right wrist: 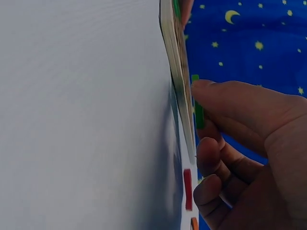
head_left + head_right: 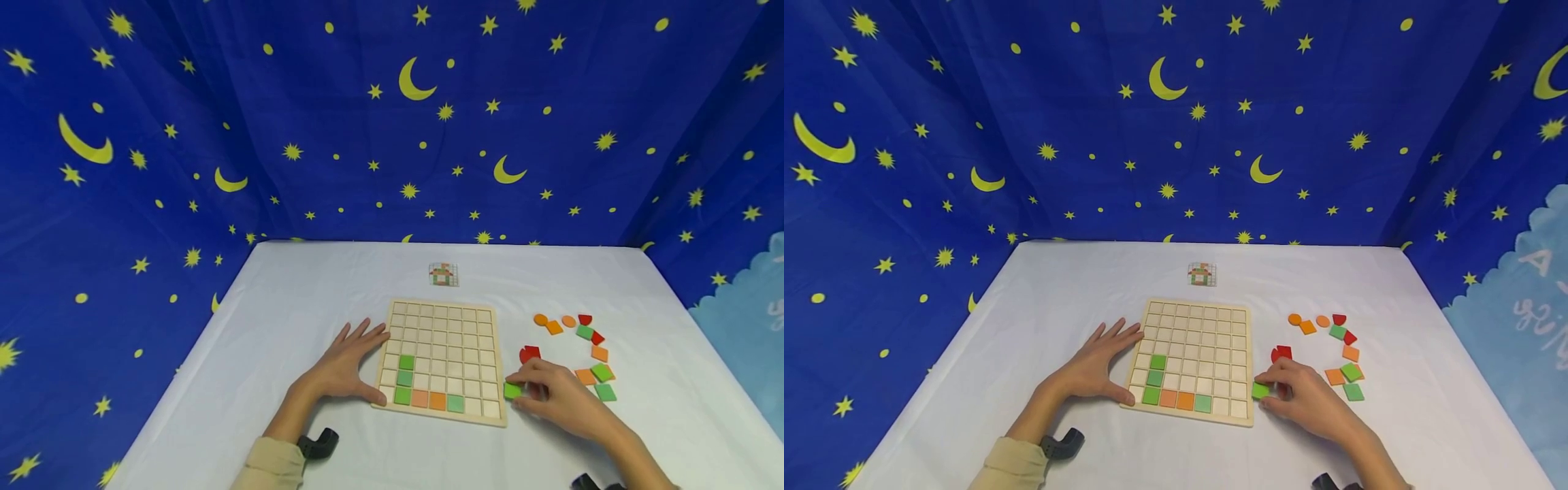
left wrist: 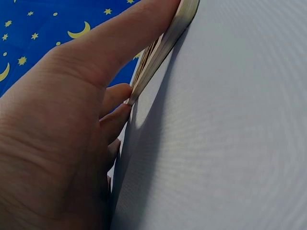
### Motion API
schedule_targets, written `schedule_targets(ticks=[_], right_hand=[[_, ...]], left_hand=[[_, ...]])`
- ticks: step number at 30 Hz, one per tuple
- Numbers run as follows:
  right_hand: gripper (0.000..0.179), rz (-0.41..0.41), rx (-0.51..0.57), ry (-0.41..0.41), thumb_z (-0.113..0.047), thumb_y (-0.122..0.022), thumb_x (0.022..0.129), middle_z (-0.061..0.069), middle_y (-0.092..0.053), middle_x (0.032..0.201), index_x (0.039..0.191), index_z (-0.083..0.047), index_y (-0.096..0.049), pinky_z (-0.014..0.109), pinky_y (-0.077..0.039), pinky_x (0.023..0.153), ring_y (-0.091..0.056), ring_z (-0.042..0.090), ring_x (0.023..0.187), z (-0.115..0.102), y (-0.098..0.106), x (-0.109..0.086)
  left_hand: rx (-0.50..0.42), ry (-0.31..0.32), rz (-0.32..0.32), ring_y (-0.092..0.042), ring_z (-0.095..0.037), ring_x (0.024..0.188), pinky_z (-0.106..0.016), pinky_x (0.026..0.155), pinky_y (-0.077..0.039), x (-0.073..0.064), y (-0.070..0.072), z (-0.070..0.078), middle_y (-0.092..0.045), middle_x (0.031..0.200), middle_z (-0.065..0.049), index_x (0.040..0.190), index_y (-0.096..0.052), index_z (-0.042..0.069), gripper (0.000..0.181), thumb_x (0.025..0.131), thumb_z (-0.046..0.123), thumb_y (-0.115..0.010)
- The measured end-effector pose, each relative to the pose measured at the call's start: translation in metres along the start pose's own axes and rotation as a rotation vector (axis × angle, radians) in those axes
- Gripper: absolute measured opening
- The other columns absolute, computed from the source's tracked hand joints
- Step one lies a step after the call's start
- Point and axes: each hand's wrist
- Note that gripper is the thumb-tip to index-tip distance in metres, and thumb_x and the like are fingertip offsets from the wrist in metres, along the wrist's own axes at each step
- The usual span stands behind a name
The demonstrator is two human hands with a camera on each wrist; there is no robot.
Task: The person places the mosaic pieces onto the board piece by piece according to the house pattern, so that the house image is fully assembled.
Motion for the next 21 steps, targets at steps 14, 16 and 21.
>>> schedule_targets(ticks=[14, 16, 21], right_hand=[[0.027, 0.016, 0.006, 0.131, -0.022, -0.08, 0.08, -0.014, -0.057, 0.089, 0.106, -0.024, -0.073, 0.019, -0.044, 0.059, -0.053, 0.007, 0.073, -0.011, -0.011, 0.016], [0.028, 0.017, -0.001, 0.141, -0.022, -0.08, 0.08, -0.013, -0.057, 0.09, 0.107, -0.024, -0.073, 0.019, -0.044, 0.059, -0.052, 0.007, 0.073, -0.012, -0.012, 0.018], [0.028, -0.01, 0.002, 0.142, -0.022, -0.079, 0.081, -0.014, -0.057, 0.092, 0.108, -0.024, -0.073, 0.019, -0.044, 0.058, -0.052, 0.007, 0.072, -0.017, -0.014, 0.026]], left_hand=[[0.008, 0.027, -0.029, -0.004, -0.023, 0.146, -0.048, 0.115, 0.002, 0.0, 0.0, -0.002, -0.019, 0.158, 0.005, 0.152, -0.031, 0.022, 0.123, 0.053, 0.082, -0.069], [0.009, 0.028, -0.028, -0.004, -0.023, 0.146, -0.048, 0.115, 0.002, 0.001, 0.0, -0.001, -0.019, 0.158, 0.005, 0.152, -0.031, 0.022, 0.123, 0.053, 0.082, -0.069], [0.01, 0.027, -0.02, -0.005, -0.024, 0.145, -0.049, 0.115, 0.002, 0.001, 0.001, -0.001, -0.02, 0.158, 0.005, 0.152, -0.032, 0.021, 0.123, 0.052, 0.082, -0.07]])
Point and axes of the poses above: each hand's wrist, its own x-axis towards the middle knuckle, its own y-axis out of the back of the hand, z = x × y
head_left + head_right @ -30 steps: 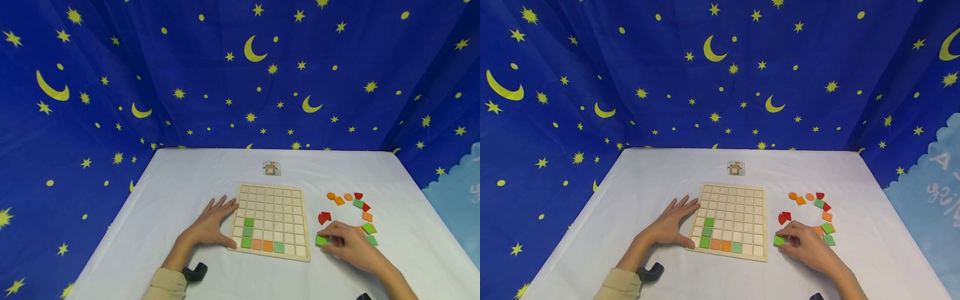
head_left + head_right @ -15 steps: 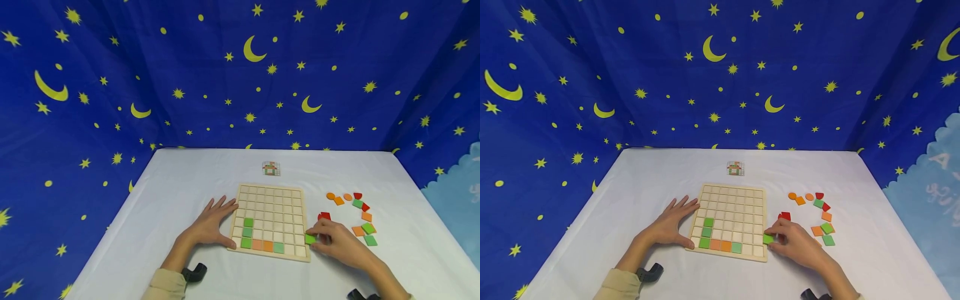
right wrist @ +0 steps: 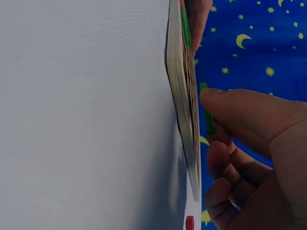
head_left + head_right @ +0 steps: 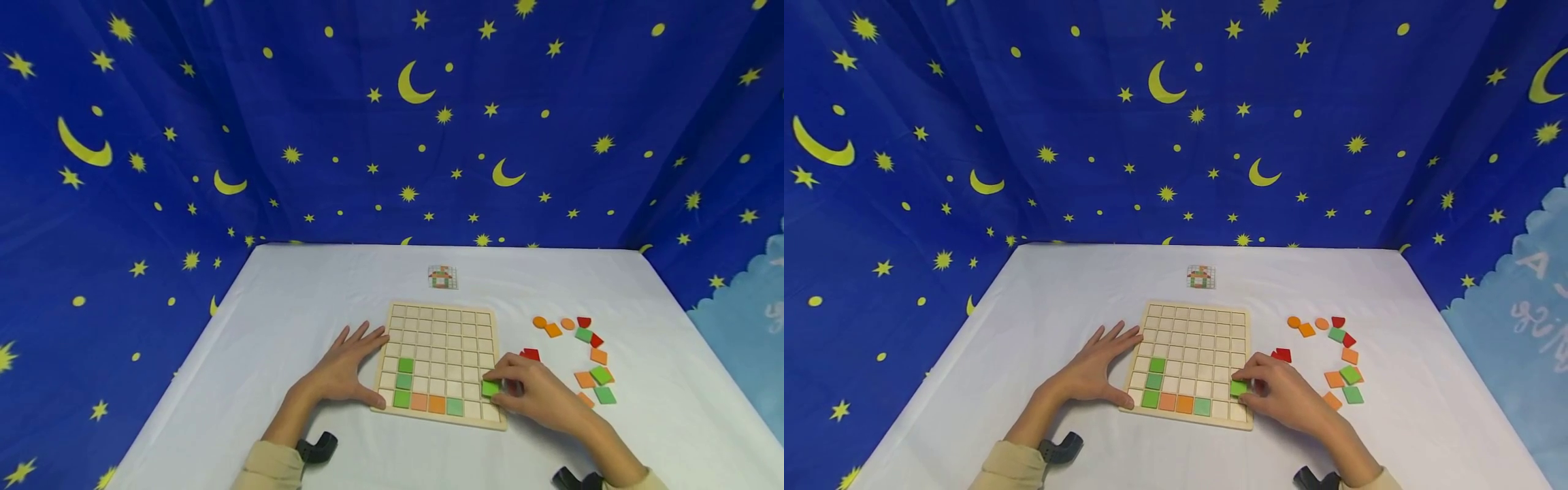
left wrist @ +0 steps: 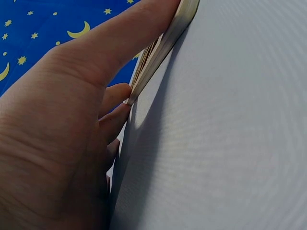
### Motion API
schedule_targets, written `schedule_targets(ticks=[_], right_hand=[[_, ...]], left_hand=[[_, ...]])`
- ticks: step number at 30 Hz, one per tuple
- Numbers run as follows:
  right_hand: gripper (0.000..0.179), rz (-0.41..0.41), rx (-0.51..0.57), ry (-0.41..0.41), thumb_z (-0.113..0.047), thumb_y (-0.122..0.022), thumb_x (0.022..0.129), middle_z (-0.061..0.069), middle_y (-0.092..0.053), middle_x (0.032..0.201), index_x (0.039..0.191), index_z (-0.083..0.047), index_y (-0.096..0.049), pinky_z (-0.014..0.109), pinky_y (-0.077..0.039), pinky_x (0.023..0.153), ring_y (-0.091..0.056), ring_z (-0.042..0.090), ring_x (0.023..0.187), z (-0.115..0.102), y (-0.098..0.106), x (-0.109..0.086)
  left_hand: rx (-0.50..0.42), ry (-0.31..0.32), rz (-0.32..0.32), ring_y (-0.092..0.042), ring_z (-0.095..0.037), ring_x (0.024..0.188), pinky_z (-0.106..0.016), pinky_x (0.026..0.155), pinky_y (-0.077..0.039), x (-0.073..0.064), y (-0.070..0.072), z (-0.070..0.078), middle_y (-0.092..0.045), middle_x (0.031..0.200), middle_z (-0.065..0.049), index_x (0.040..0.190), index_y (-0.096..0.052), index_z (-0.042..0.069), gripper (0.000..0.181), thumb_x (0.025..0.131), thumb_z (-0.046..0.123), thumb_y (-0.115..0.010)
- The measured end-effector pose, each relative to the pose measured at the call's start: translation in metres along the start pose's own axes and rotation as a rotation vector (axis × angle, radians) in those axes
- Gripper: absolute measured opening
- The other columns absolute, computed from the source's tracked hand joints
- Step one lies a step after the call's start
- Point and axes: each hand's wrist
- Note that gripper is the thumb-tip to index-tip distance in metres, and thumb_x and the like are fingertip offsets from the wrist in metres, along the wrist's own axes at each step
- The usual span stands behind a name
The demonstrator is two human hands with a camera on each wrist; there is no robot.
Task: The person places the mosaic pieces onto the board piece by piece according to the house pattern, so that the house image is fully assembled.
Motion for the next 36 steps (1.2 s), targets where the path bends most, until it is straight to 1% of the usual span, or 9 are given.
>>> schedule_targets(ticks=[7, 14, 19, 26, 33, 36], right_hand=[[0.027, -0.044, 0.021, -0.016, -0.024, -0.078, 0.082, -0.015, -0.058, 0.092, 0.109, -0.024, -0.073, 0.02, -0.046, 0.059, -0.053, 0.006, 0.073, -0.003, -0.002, 0.011], [0.026, -0.066, 0.033, -0.011, -0.026, -0.077, 0.083, -0.013, -0.058, 0.091, 0.109, -0.023, -0.073, 0.021, -0.046, 0.059, -0.053, 0.007, 0.073, -0.005, -0.005, 0.016], [0.026, -0.062, 0.033, -0.004, -0.026, -0.077, 0.083, -0.013, -0.058, 0.09, 0.108, -0.024, -0.074, 0.02, -0.046, 0.059, -0.054, 0.008, 0.073, -0.007, -0.006, 0.017], [0.027, -0.069, 0.039, 0.004, -0.028, -0.077, 0.083, -0.013, -0.058, 0.091, 0.109, -0.023, -0.073, 0.021, -0.047, 0.059, -0.054, 0.008, 0.073, -0.009, -0.009, 0.023], [0.027, -0.072, 0.028, 0.032, -0.029, -0.077, 0.082, -0.014, -0.059, 0.094, 0.109, -0.024, -0.073, 0.021, -0.047, 0.062, -0.053, 0.008, 0.075, -0.014, -0.015, 0.029], [0.027, -0.077, 0.017, 0.046, -0.029, -0.077, 0.082, -0.014, -0.059, 0.093, 0.108, -0.024, -0.074, 0.021, -0.046, 0.063, -0.053, 0.008, 0.076, -0.017, -0.018, 0.032]], left_hand=[[-0.004, 0.004, -0.002, -0.006, -0.024, 0.145, -0.049, 0.115, 0.002, -0.001, 0.0, 0.0, -0.02, 0.158, 0.005, 0.152, -0.032, 0.022, 0.122, 0.052, 0.082, -0.07], [-0.01, 0.008, -0.005, -0.006, -0.023, 0.145, -0.047, 0.115, 0.002, -0.001, -0.001, 0.0, -0.02, 0.158, 0.006, 0.152, -0.032, 0.022, 0.123, 0.052, 0.082, -0.07], [-0.002, 0.007, -0.013, -0.005, -0.023, 0.146, -0.048, 0.116, 0.001, -0.001, -0.002, -0.001, -0.019, 0.158, 0.007, 0.152, -0.031, 0.023, 0.123, 0.052, 0.083, -0.069], [-0.004, 0.0, 0.006, -0.006, -0.024, 0.145, -0.049, 0.115, 0.001, -0.002, -0.001, -0.001, -0.02, 0.158, 0.006, 0.152, -0.032, 0.022, 0.123, 0.052, 0.083, -0.069], [-0.01, -0.002, 0.005, -0.006, -0.024, 0.146, -0.048, 0.115, 0.001, -0.002, 0.0, -0.001, -0.02, 0.158, 0.005, 0.152, -0.032, 0.021, 0.122, 0.052, 0.082, -0.07], [-0.004, 0.005, 0.0, -0.005, -0.023, 0.146, -0.047, 0.116, 0.002, -0.001, -0.001, -0.001, -0.019, 0.158, 0.006, 0.152, -0.031, 0.022, 0.123, 0.052, 0.083, -0.069]])
Point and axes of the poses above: each hand's wrist, its own x-axis towards the middle knuckle, its own y-axis out of the back of the hand, z = x × y
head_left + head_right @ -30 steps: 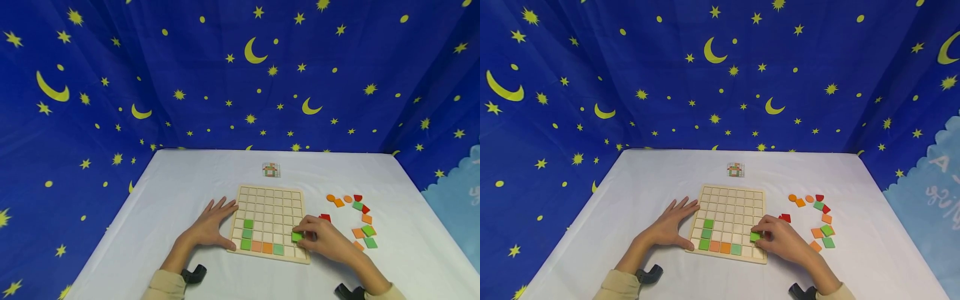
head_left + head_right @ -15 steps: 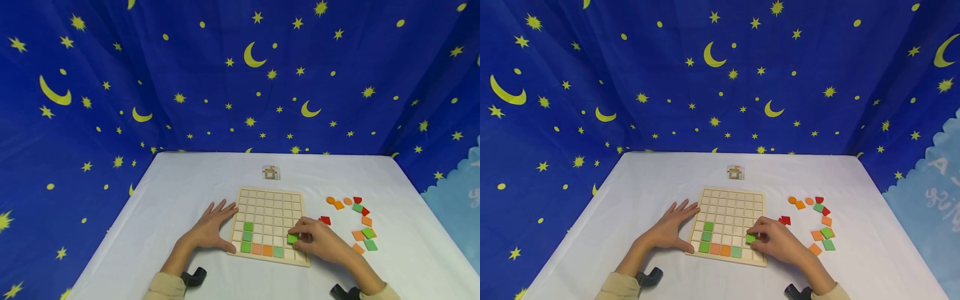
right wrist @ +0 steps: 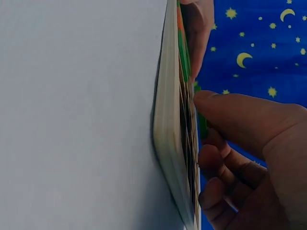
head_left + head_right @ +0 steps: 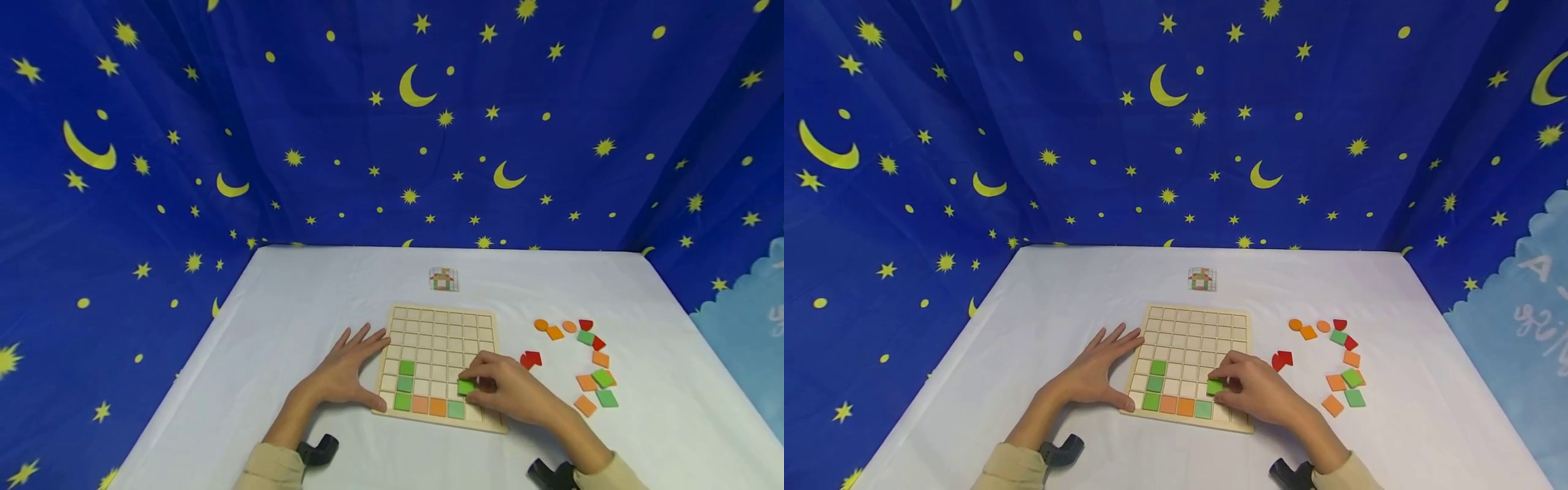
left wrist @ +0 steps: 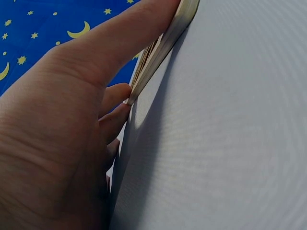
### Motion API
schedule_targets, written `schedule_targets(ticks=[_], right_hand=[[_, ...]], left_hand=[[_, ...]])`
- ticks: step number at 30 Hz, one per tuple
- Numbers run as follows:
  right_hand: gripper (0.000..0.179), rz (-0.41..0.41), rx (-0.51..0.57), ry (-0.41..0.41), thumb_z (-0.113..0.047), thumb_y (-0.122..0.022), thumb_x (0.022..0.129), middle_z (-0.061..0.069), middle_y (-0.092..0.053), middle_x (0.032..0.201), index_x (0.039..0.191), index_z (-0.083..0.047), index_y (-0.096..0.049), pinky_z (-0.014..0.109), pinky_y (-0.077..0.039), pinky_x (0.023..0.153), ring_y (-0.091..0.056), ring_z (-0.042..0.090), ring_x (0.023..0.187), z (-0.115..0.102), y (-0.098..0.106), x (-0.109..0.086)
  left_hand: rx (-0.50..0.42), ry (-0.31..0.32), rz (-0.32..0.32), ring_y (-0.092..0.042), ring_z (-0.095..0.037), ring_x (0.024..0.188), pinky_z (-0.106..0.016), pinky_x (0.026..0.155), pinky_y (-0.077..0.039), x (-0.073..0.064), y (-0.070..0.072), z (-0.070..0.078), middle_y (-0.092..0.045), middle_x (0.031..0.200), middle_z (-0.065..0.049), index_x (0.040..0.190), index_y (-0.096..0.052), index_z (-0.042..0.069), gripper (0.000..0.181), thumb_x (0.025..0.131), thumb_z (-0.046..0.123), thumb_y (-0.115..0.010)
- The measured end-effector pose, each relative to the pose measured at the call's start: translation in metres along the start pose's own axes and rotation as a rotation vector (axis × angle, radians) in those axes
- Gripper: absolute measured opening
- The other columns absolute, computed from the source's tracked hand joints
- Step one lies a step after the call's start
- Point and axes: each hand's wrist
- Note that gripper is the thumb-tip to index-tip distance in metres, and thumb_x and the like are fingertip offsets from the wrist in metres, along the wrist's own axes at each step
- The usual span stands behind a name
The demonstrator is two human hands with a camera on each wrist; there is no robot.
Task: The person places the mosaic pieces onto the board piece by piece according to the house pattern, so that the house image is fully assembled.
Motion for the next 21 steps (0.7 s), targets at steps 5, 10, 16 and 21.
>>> schedule_targets(ticks=[5, 10, 16, 21], right_hand=[[0.025, -0.008, -0.026, 0.042, -0.029, -0.076, 0.083, -0.015, -0.058, 0.093, 0.108, -0.024, -0.074, 0.021, -0.044, 0.063, -0.052, 0.006, 0.075, -0.0022, -0.0045, 0.0049], [0.025, -0.027, -0.018, 0.064, -0.027, -0.075, 0.085, -0.014, -0.058, 0.092, 0.109, -0.023, -0.073, 0.021, -0.044, 0.064, -0.052, 0.006, 0.075, -0.0032, -0.0075, 0.0078], [0.024, -0.036, -0.007, 0.081, -0.026, -0.074, 0.085, -0.014, -0.058, 0.093, 0.109, -0.023, -0.073, 0.021, -0.045, 0.065, -0.053, 0.007, 0.076, -0.0033, -0.0084, 0.0089], [0.023, -0.038, -0.02, 0.084, -0.029, -0.073, 0.087, -0.015, -0.057, 0.094, 0.109, -0.025, -0.073, 0.022, -0.044, 0.068, -0.052, 0.007, 0.078, -0.003, -0.0095, 0.0085]], left_hand=[[0.001, 0.003, -0.001, -0.005, -0.022, 0.146, -0.046, 0.116, 0.003, -0.0004, 0.0002, -0.0004, -0.019, 0.158, 0.006, 0.152, -0.031, 0.022, 0.123, 0.052, 0.083, -0.069], [-0.003, 0.006, -0.001, -0.005, -0.022, 0.146, -0.046, 0.116, 0.002, -0.0005, 0.0009, 0.0, -0.019, 0.158, 0.006, 0.152, -0.031, 0.023, 0.123, 0.052, 0.083, -0.07], [0.014, 0.007, -0.009, -0.003, -0.021, 0.146, -0.046, 0.116, 0.003, 0.0003, 0.0001, 0.0001, -0.018, 0.158, 0.008, 0.152, -0.03, 0.024, 0.123, 0.052, 0.084, -0.068], [0.004, -0.004, 0.002, -0.005, -0.023, 0.145, -0.047, 0.116, 0.002, 0.0001, 0.0008, 0.0012, -0.02, 0.158, 0.006, 0.152, -0.031, 0.022, 0.122, 0.052, 0.082, -0.07]])
Point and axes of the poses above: each hand's wrist, its own x-axis towards the middle knuckle, its own y-axis out of the back of the hand, z = x × y
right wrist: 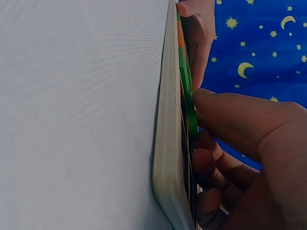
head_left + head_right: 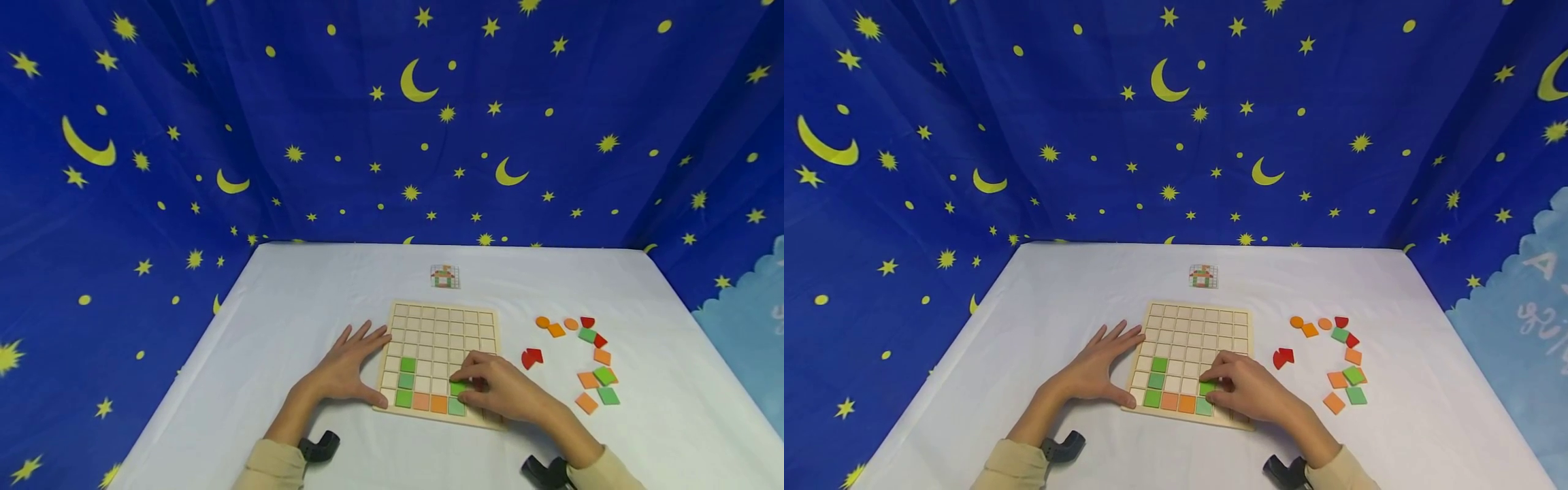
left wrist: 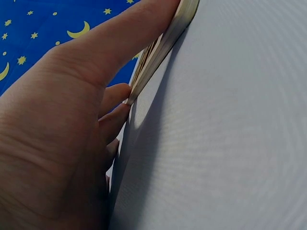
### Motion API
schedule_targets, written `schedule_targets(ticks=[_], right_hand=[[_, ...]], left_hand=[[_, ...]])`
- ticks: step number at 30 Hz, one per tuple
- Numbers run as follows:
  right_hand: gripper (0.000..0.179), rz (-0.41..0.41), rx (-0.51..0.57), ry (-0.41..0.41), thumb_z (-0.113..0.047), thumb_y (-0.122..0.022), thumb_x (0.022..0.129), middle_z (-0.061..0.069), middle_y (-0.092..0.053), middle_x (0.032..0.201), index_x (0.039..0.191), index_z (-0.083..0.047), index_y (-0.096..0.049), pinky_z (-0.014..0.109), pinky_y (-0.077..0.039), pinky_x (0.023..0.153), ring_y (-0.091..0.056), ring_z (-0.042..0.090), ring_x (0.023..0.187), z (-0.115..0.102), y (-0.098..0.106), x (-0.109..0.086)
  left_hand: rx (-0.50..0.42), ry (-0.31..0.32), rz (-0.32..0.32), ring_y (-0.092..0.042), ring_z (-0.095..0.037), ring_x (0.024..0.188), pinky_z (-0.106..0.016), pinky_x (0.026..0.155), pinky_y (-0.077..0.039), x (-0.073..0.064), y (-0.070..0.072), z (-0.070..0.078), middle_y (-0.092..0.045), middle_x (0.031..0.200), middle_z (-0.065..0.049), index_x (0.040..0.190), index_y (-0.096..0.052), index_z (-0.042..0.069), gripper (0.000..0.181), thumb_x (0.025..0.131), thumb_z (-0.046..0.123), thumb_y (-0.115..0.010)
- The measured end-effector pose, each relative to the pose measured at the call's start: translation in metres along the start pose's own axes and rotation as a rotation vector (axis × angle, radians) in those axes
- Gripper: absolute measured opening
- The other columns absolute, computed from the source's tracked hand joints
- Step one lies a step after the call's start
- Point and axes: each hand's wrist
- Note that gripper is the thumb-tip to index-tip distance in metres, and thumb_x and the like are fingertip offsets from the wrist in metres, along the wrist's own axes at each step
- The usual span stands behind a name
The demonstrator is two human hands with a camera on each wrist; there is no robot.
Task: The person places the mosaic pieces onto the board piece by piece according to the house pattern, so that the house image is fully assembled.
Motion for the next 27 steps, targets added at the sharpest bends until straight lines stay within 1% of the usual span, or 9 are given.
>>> schedule_targets(ticks=[4, 9, 12, 18, 23, 27], right_hand=[[0.024, -0.002, -0.005, -0.005, -0.028, -0.072, 0.087, -0.015, -0.056, 0.095, 0.111, -0.024, -0.074, 0.023, -0.043, 0.069, -0.051, 0.008, 0.079, -0.001, -0.001, 0.0], [0.025, -0.004, -0.021, -0.004, -0.022, -0.071, 0.089, -0.015, -0.055, 0.097, 0.113, -0.024, -0.073, 0.023, -0.043, 0.07, -0.05, 0.008, 0.08, -0.001, -0.001, 0.0], [0.026, 0.001, -0.039, -0.001, -0.02, -0.07, 0.089, -0.015, -0.054, 0.097, 0.114, -0.023, -0.073, 0.023, -0.042, 0.07, -0.049, 0.007, 0.08, -0.002, -0.002, 0.001], [0.025, 0.012, -0.061, -0.023, -0.022, -0.069, 0.089, -0.016, -0.056, 0.097, 0.113, -0.026, -0.073, 0.023, -0.042, 0.068, -0.05, 0.006, 0.078, -0.005, -0.001, 0.0], [0.022, 0.033, -0.036, -0.068, -0.027, -0.069, 0.09, -0.017, -0.058, 0.098, 0.111, -0.027, -0.072, 0.022, -0.045, 0.068, -0.053, 0.006, 0.078, -0.004, 0.005, -0.009], [0.02, 0.074, -0.002, -0.107, -0.024, -0.07, 0.089, -0.017, -0.058, 0.095, 0.109, -0.026, -0.071, 0.021, -0.047, 0.063, -0.053, 0.005, 0.077, 0.002, 0.012, -0.024]], left_hand=[[0.001, -0.004, 0.002, -0.006, -0.025, 0.145, -0.048, 0.115, 0.001, -0.001, 0.001, 0.001, -0.02, 0.158, 0.005, 0.152, -0.032, 0.021, 0.122, 0.053, 0.082, -0.07], [0.005, -0.012, 0.011, -0.008, -0.027, 0.145, -0.051, 0.115, -0.001, -0.001, 0.0, 0.002, -0.022, 0.158, 0.002, 0.151, -0.033, 0.019, 0.121, 0.053, 0.082, -0.07], [0.01, -0.006, 0.01, -0.008, -0.026, 0.145, -0.05, 0.115, -0.002, 0.0, 0.0, 0.001, -0.023, 0.158, 0.003, 0.151, -0.033, 0.02, 0.12, 0.054, 0.082, -0.069], [0.01, 0.007, 0.004, -0.007, -0.024, 0.145, -0.048, 0.116, -0.001, 0.0, 0.0, 0.0, -0.022, 0.158, 0.005, 0.151, -0.033, 0.022, 0.12, 0.054, 0.083, -0.068], [0.007, -0.01, 0.017, -0.009, -0.027, 0.145, -0.051, 0.115, -0.003, 0.0, 0.0, 0.001, -0.023, 0.157, 0.003, 0.151, -0.034, 0.02, 0.12, 0.054, 0.082, -0.069], [0.004, -0.014, 0.013, -0.009, -0.027, 0.145, -0.051, 0.115, -0.003, 0.0, 0.0, 0.002, -0.024, 0.157, 0.003, 0.151, -0.034, 0.019, 0.119, 0.055, 0.081, -0.069]])
Point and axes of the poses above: each hand's wrist, its own x-axis towards the middle knuckle, its own y-axis out of the back of the hand, z = x × y
